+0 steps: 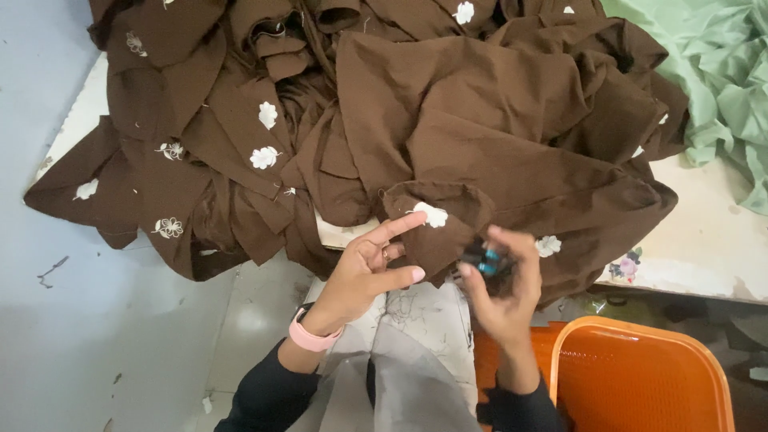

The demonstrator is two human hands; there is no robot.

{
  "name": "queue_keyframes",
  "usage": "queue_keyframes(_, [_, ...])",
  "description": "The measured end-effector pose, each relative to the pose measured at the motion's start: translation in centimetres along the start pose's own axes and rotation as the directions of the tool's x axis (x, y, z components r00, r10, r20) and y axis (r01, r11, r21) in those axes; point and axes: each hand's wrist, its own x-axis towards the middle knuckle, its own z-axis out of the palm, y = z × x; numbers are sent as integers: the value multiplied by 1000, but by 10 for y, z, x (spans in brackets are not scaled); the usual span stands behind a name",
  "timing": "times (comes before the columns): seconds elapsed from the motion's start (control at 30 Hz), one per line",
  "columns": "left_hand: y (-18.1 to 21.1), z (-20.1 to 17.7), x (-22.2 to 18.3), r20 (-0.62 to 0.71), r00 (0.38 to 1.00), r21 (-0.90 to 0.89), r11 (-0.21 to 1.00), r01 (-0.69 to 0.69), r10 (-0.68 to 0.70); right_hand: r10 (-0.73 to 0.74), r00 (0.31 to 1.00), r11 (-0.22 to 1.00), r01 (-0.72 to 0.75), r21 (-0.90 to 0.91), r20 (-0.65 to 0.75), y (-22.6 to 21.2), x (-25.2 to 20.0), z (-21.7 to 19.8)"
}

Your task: Trimming loose threads from brown garments using a hand-held thread trimmer at a quality control station.

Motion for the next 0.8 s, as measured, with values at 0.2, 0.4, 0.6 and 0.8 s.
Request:
queue_keyframes(0.2, [-41,-23,1,1,990,-233,962,139,-143,-181,977,981,171,-94,-113,16,-38,13])
queue_keyframes(0.4, [-36,-8,2,-32,974,-354,914,198,-223,-182,976,983,180,-29,-118,11,-28,20])
queue_keyframes(0.6, [-49,-11,0,0,964,-439,866,240,-267,-180,974,983,184,16,-137,13,-27,27])
queue_keyframes(0.8, [-62,-15,1,39,952,-499,819,283,-305,-184,974,982,187,16,-136,18,-29,26])
